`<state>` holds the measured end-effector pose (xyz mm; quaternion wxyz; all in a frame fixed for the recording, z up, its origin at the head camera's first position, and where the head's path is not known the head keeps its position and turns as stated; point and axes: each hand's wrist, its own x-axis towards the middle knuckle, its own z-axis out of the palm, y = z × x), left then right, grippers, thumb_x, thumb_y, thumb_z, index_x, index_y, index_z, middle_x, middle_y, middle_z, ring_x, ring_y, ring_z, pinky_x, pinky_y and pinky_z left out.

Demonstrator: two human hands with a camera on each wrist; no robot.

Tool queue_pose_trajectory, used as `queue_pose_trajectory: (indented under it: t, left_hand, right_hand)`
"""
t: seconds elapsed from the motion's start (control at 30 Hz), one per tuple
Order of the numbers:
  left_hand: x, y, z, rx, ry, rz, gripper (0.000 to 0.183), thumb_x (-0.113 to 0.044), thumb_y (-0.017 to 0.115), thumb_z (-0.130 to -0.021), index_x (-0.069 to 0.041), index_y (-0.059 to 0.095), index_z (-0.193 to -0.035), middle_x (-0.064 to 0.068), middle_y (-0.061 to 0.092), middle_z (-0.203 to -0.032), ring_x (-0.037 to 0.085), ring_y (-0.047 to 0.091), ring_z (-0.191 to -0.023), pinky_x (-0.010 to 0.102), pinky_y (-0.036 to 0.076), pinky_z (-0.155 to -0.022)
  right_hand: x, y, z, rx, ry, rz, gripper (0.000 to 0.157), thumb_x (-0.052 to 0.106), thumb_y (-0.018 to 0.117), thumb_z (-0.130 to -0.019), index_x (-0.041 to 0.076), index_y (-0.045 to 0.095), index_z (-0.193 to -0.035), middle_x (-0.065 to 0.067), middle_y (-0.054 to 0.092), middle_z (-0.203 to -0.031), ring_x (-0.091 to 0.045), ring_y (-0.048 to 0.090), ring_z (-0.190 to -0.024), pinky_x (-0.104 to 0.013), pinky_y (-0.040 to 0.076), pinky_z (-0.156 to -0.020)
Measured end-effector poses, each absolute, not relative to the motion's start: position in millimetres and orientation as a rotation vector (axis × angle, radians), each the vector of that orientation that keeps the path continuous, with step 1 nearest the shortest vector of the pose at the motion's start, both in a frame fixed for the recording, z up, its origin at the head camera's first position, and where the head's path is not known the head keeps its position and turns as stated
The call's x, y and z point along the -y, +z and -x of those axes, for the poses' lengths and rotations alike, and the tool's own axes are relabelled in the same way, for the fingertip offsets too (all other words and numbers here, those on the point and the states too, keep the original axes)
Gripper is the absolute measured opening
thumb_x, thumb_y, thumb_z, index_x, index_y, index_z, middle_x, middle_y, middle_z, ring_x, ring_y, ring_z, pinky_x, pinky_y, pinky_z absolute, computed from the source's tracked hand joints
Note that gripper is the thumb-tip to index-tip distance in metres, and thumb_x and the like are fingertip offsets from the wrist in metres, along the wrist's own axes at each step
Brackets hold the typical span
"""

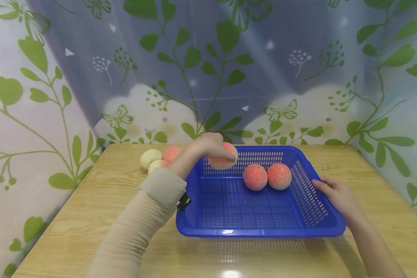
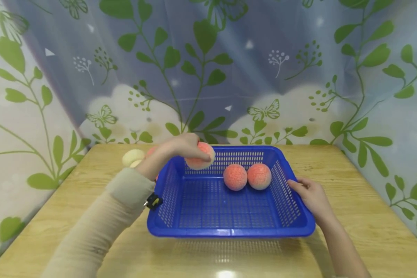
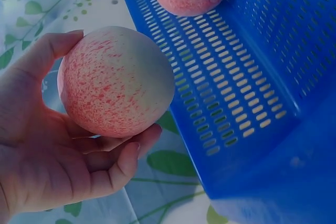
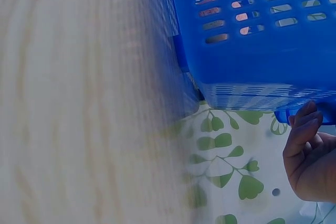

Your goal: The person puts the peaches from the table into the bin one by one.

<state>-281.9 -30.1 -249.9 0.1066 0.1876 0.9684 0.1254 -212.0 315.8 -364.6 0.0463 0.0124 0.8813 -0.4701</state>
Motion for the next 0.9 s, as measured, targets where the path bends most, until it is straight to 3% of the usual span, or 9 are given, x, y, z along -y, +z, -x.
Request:
queue_pose_trajectory:
  t: [0.27,0.47,0.57,0.9]
  left_hand:
    - [16.4,-255.1,283.9,-2.807,0.475,-0.448,0.032,-0.043,0.062,-0.077,-0.013,0.051,-0.078,0.001,0.05,-0.078,0.013,0.046,-0.066,0.025,0.04,-0.056]
    - [7.8,-264.4,283.3,-2.759,0.537,-0.333,0.052,-0.046,0.064,-0.077,-0.008,0.055,-0.112,0.005,0.055,-0.102,0.016,0.053,-0.081,0.028,0.046,-0.063]
    - [2.5,-270.0,283.2,-2.729,0.566,-0.293,0.061,-0.045,0.065,-0.077,-0.006,0.052,-0.122,0.007,0.055,-0.109,0.018,0.056,-0.085,0.03,0.048,-0.065]
    - [-16.7,-291.9,283.3,-2.779,0.432,-0.234,0.064,-0.049,0.064,-0.079,-0.006,0.055,-0.125,0.009,0.054,-0.125,0.024,0.051,-0.111,0.033,0.044,-0.089]
  right_hand:
    - [-315.4,-364.1,211.6,-2.689,-1.463,-0.038,0.071,0.043,0.047,-0.095,-0.013,0.033,-0.136,-0.014,0.063,-0.103,-0.004,0.059,-0.074,-0.025,0.051,-0.064]
    - [-314.8,-363.7,211.1,-2.686,-1.443,-0.042,0.072,0.045,0.046,-0.095,-0.013,0.032,-0.136,-0.015,0.063,-0.104,-0.004,0.059,-0.074,-0.025,0.05,-0.064]
    - [-314.8,-363.4,211.0,-2.697,-1.425,-0.047,0.072,0.045,0.046,-0.094,-0.013,0.032,-0.136,-0.017,0.062,-0.106,-0.004,0.059,-0.075,-0.024,0.05,-0.065]
    - [-313.8,-362.8,210.7,-2.749,-1.368,-0.063,0.072,0.047,0.046,-0.094,-0.012,0.036,-0.134,-0.023,0.059,-0.111,-0.004,0.056,-0.077,-0.022,0.048,-0.066]
